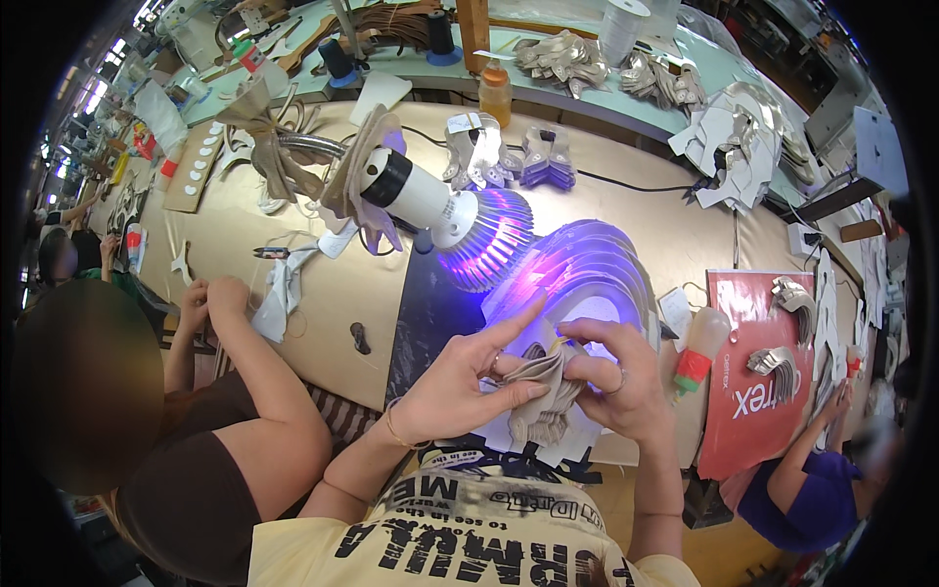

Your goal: The person assembles small translucent plastic components by hand at a workbench. They pick up individual pieces, align them, and press them together under a purple UV lamp, then place the assembled units on the table.

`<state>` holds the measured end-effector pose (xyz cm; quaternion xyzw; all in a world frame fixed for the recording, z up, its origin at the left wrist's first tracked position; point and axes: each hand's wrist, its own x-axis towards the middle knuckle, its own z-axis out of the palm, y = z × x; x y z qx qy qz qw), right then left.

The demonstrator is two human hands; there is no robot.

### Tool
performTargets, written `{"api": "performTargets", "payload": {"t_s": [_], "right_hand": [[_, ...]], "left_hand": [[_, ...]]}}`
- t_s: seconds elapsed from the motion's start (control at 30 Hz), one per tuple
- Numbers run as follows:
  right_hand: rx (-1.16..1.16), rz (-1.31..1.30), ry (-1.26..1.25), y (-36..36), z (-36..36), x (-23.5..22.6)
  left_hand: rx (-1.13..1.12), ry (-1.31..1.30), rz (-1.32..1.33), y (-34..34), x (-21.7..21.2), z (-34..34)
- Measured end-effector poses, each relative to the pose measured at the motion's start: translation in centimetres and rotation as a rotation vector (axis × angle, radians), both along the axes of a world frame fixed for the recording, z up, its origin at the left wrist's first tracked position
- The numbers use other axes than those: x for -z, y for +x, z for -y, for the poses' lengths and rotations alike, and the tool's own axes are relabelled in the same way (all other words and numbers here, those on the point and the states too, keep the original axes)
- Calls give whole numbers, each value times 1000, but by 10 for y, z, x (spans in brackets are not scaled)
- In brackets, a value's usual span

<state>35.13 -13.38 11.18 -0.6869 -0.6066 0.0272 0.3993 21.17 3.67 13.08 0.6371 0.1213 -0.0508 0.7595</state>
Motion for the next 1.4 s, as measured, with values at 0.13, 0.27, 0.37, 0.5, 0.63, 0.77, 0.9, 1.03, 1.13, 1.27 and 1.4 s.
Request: {"api": "performTargets", "payload": {"t_s": [0.13, 0.27, 0.37, 0.5, 0.63, 0.77, 0.9, 1.03, 1.13, 1.27, 1.4], "right_hand": [[47, 10, -54, -3, -5, -6], [94, 48, -247, -10, -7, -24], [84, 128, -307, -12, -15, -30], [-58, 75, -271, -7, -23, -28], [-282, -338, -364, 0, -31, -24], [-159, -520, -359, 26, -25, -40], [130, -460, -40, 77, 3, -73], [279, -574, 0, 152, -2, -80], [238, -582, -144, 199, -21, -58], [169, -640, -445, 254, -50, -15], [258, -607, -831, 293, -89, 43]], "left_hand": [[9, 52, 67, -5, 5, -2], [-1, 357, 213, -14, 12, 5], [-14, 305, 116, -20, 23, 7], [-30, -105, 77, -40, 31, -15], [-68, -395, 110, -40, 39, -25], [-195, -345, 158, -18, 51, -16], [-289, 416, 238, -2, 73, -14], [-377, 674, 150, 3, 101, -19], [-461, 851, 141, 2, 120, -17], [-618, 849, 147, -1, 138, -17], [-754, 813, 157, -1, 145, -21]]}}
